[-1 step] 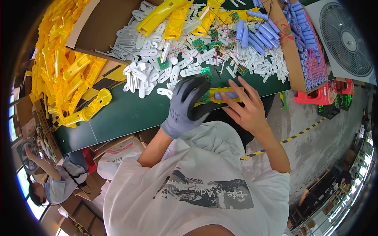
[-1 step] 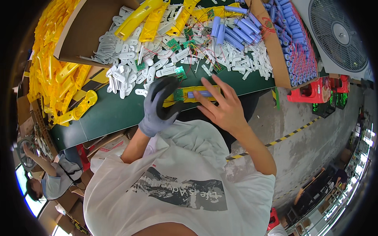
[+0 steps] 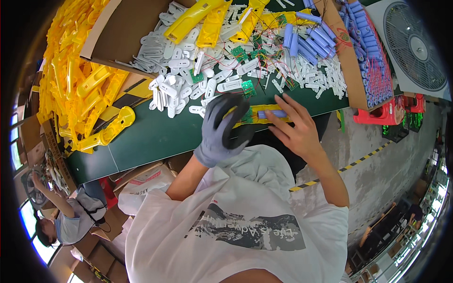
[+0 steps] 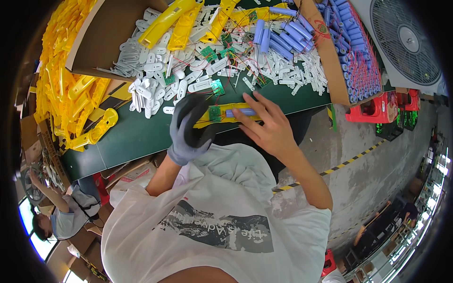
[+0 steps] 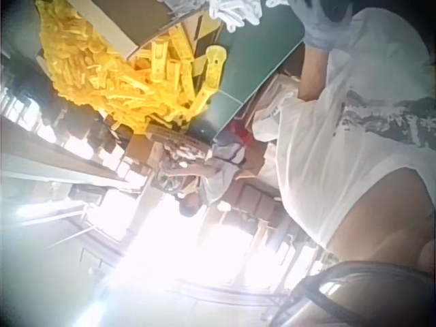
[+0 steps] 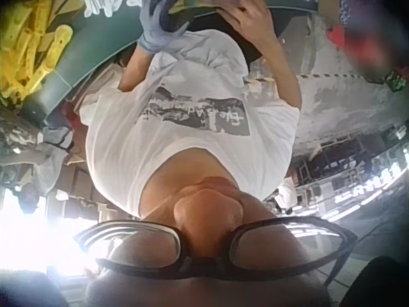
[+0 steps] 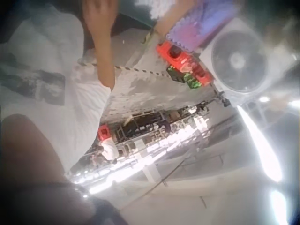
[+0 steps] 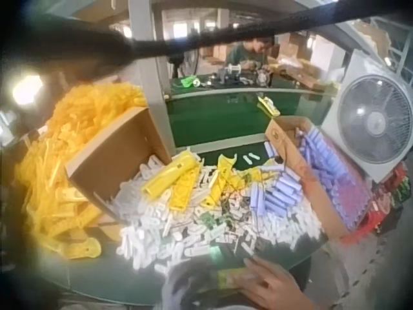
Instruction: The person assembles components by hand, inserting circuit boards, batteries, and wiring into yellow plastic housings.
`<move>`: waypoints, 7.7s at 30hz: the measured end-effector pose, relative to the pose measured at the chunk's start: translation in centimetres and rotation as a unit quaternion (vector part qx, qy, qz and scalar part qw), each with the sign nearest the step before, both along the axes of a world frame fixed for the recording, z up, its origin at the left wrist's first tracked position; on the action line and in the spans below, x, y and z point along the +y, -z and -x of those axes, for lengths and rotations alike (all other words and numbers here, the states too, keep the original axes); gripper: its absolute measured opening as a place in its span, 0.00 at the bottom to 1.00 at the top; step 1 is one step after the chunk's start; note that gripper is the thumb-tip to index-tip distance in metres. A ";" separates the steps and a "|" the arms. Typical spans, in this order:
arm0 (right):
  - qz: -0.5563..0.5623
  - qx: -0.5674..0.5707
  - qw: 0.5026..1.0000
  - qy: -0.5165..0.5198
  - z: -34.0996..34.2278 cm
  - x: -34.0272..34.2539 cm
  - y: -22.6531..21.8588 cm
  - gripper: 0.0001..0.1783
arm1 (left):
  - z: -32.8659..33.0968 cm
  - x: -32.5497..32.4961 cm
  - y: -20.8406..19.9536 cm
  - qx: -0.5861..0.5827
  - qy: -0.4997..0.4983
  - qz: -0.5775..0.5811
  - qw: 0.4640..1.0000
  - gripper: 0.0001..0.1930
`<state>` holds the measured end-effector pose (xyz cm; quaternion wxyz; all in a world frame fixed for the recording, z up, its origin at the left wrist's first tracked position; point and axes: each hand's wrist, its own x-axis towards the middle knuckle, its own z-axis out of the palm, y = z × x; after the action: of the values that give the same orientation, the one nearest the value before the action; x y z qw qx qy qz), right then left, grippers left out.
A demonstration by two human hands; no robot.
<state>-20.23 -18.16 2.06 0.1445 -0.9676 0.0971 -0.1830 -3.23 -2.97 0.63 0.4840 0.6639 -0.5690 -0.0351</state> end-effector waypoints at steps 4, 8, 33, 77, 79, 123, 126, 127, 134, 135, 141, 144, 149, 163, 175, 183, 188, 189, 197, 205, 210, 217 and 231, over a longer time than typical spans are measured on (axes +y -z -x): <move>-0.009 -0.048 0.998 -0.029 0.1 -0.7 2.2 0.27 | 2.3 4.7 0.5 -0.059 -0.008 0.071 0.996 0.25; -0.197 -0.181 0.963 0.014 -0.7 2.7 2.2 0.34 | 6.6 6.3 1.5 0.132 -0.038 -0.060 0.989 0.29; -0.184 -0.060 0.975 0.112 -10.4 -1.2 -1.6 0.08 | -2.1 3.9 -1.4 0.572 -0.119 -0.032 0.811 0.19; -0.234 -0.161 0.948 0.146 -10.4 1.9 0.7 0.07 | -2.3 4.9 0.4 0.419 -0.168 -0.015 0.892 0.16; -0.139 -0.143 0.978 0.067 -11.9 1.7 0.2 0.08 | -2.3 4.8 -0.2 0.424 -0.170 -0.013 0.890 0.17; -0.406 -0.037 0.911 -0.058 -11.4 5.2 -1.1 0.18 | -2.4 4.0 1.3 0.363 -0.174 -0.015 0.915 0.19; -0.474 -0.057 0.877 -0.052 -11.0 5.3 0.0 0.17 | -2.2 4.1 0.9 0.349 -0.174 -0.013 0.921 0.19; -0.528 -0.053 0.846 -0.047 -10.9 5.2 0.4 0.18 | -2.2 4.0 0.7 0.346 -0.175 -0.006 0.922 0.19; -0.645 -0.053 0.762 0.007 -10.5 5.2 1.1 0.16 | -2.2 3.7 0.5 0.325 -0.180 -0.014 0.929 0.18; -0.645 -0.053 0.762 0.007 -10.5 5.3 1.1 0.16 | -2.3 3.8 0.4 0.317 -0.181 -0.021 0.931 0.17; -0.657 -0.061 0.750 0.040 -10.5 5.8 1.2 0.16 | -2.2 3.5 0.3 0.324 -0.181 -0.016 0.929 0.17; -0.659 -0.043 0.750 0.039 -10.7 6.2 0.7 0.19 | -2.2 3.5 0.5 0.311 -0.188 -0.016 0.932 0.17; -0.669 -0.043 0.740 0.045 -10.8 6.9 0.3 0.21 | -2.2 3.8 1.1 0.257 -0.201 -0.007 0.945 0.16; -0.568 -0.088 0.818 0.033 -10.9 8.1 0.5 0.23 | -2.1 3.6 0.4 0.258 -0.183 -0.050 0.947 0.12; -0.604 -0.140 0.784 0.042 -10.8 9.6 2.3 0.21 | -2.4 4.3 1.6 0.317 -0.156 -0.005 0.935 0.13; -0.442 -0.143 0.885 -0.034 -9.4 7.3 0.5 0.21 | -1.9 3.6 0.5 0.210 -0.141 0.013 0.967 0.16; -0.493 -0.147 0.857 -0.038 -8.5 4.9 -3.2 0.29 | -2.5 -0.1 -3.2 0.356 -0.100 -0.007 0.929 0.16; -0.517 -0.147 0.843 -0.010 -8.4 4.2 -3.9 0.28 | -3.0 -2.2 -4.4 0.393 -0.084 -0.023 0.916 0.15; -0.338 -0.455 0.809 0.160 -1.6 6.1 3.5 0.06 | -17.4 -32.6 -3.0 0.298 -0.171 0.122 0.931 0.26; -0.307 -0.208 0.839 0.398 8.1 12.6 12.5 0.08 | -28.6 -47.3 -1.1 0.095 -0.298 -0.114 0.943 0.26; -0.262 -0.224 0.828 0.442 6.8 9.7 11.2 0.05 | -33.1 -50.4 0.7 -0.077 -0.322 -0.289 0.898 0.28; -0.361 -0.198 0.819 0.399 5.7 7.6 10.4 0.05 | -38.3 -47.7 -2.1 -0.078 -0.273 -0.232 0.930 0.34; -0.374 -0.280 0.804 0.368 9.7 11.2 11.8 0.05 | -10.9 -15.6 -11.9 -0.276 -0.130 -0.196 0.932 0.24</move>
<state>-29.95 -7.00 -9.73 0.4379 -0.6370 0.4618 -0.4349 7.72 -18.58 12.53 0.1684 0.7971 -0.5708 0.1025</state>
